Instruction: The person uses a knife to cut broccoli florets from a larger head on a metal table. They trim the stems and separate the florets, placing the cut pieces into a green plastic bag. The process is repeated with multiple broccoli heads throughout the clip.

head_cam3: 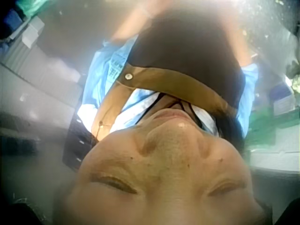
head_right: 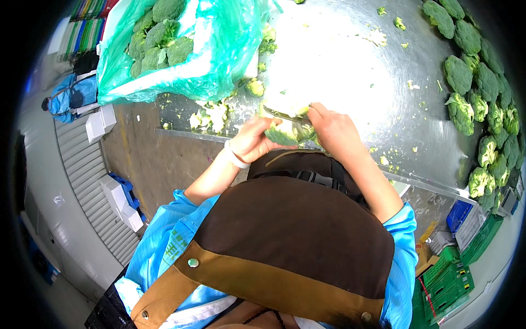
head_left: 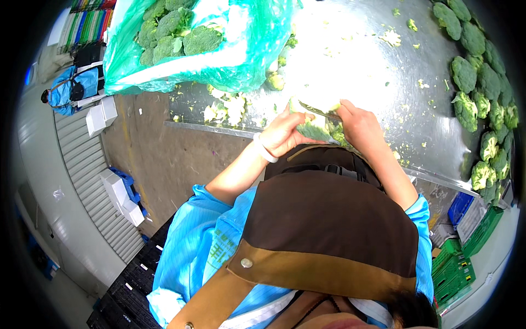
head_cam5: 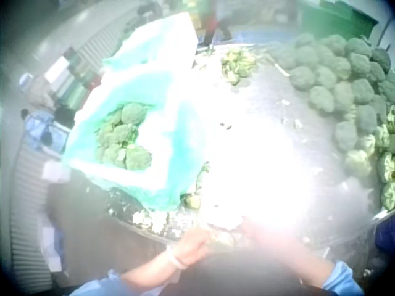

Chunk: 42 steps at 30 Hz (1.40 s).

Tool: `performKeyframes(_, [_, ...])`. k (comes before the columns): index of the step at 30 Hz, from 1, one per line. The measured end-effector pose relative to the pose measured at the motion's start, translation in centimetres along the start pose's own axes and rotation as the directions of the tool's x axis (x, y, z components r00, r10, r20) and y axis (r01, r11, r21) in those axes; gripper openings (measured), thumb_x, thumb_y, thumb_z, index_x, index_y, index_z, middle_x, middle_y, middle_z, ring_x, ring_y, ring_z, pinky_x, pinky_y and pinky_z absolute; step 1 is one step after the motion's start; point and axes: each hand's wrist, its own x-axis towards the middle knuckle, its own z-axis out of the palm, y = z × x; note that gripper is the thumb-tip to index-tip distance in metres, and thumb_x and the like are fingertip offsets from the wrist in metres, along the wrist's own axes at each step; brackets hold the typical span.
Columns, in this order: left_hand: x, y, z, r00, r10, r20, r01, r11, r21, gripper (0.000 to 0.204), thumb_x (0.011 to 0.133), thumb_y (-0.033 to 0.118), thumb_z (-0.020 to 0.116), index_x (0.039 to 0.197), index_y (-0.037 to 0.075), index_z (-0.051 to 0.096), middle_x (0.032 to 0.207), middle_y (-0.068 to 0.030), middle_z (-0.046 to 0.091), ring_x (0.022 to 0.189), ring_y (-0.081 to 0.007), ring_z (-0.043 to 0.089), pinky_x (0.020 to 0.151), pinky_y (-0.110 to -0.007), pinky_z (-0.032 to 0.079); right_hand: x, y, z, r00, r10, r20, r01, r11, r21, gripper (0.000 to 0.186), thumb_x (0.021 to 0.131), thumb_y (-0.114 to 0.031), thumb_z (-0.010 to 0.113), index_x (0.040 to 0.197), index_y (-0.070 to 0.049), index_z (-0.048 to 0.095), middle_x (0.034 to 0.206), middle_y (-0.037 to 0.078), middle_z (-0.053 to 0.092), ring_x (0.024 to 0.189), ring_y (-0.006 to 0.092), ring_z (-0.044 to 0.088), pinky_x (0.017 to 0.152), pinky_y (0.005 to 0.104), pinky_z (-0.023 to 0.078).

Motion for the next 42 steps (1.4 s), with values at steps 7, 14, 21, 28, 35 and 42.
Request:
performKeyframes(7, [-1.6,-2.2,-2.6,0.994,0.063,-0.093,-0.076,0.988,-0.137,0.044,0.097,0.011,0.053,0.139,0.003,0.044,0.133,-0.0161,0.056,0.118,-0.0320,0.060,0.094,-0.057,0.054,-1.9,2.4,4.7,0.873,0.460,0.161,-0.467,0.884,0.006,0.018,0.080,-0.001,0.054,0.097,-0.002,0.060,0.094,0.019,0.063,0.079,0.0369,0.067,0.065,0.0461,0.054])
performKeyframes(14, [-1.8,1.3,-1.5,0.881,0.348,-0.320,-0.326,0.937,0.123,0.087,0.087,-0.003,0.062,0.152,0.021,0.009,0.131,-0.0127,0.050,0.120,-0.0245,0.055,0.093,-0.047,0.054,2.9,-2.3,-1.6,0.979,0.205,-0.009,-0.172,0.843,0.510,0.047,0.078,-0.015,0.079,0.120,-0.004,0.063,0.115,0.014,0.068,0.093,0.0340,0.069,0.078,0.0416,0.056])
performKeyframes(21, [0.1,-0.7,1.2,0.877,0.469,-0.105,-0.455,0.881,0.131,0.092,0.082,-0.013,0.056,0.153,0.021,0.008,0.134,-0.0110,0.048,0.120,-0.0222,0.055,0.096,-0.036,0.051,1.8,-4.7,-0.3,0.947,0.210,-0.243,-0.041,0.829,0.557,0.064,0.067,-0.024,0.089,0.122,-0.007,0.062,0.101,0.008,0.066,0.063,0.0153,0.057,0.057,0.0278,0.048])
performKeyframes(28, [3.5,-0.1,1.9,0.966,0.254,-0.043,-0.237,0.943,0.235,0.081,0.086,0.003,0.058,0.152,0.019,0.012,0.132,-0.0121,0.050,0.116,-0.0242,0.058,0.078,-0.036,0.060,-0.9,-1.6,-1.4,0.882,0.464,-0.086,-0.200,0.533,0.822,0.051,0.073,-0.009,0.081,0.122,-0.006,0.067,0.069,-0.004,0.053,0.055,0.0043,0.043,0.053,0.0223,0.037])
performKeyframes(35, [10.7,-2.7,0.4,0.986,-0.152,0.070,0.136,0.971,0.195,0.043,0.090,0.009,0.056,0.131,0.000,0.048,0.121,-0.0157,0.062,0.106,-0.0289,0.065,0.081,-0.046,0.060,-5.9,2.9,0.9,0.673,0.689,0.270,-0.283,-0.098,0.954,0.033,0.081,-0.003,0.072,0.112,0.003,0.064,0.056,-0.003,0.048,0.046,0.0070,0.041,0.045,0.0252,0.034])
performKeyframes(42, [12.5,-2.8,0.9,0.947,-0.305,0.098,0.273,0.929,0.250,0.078,0.081,0.008,0.055,0.152,0.014,0.023,0.133,-0.0121,0.053,0.112,-0.0249,0.062,0.075,-0.039,0.061,-13.2,7.3,1.4,0.403,0.899,0.169,-0.515,0.071,0.854,0.015,0.081,-0.013,0.072,0.087,-0.001,0.065,0.059,0.001,0.056,0.045,0.0101,0.048,0.041,0.0272,0.037])
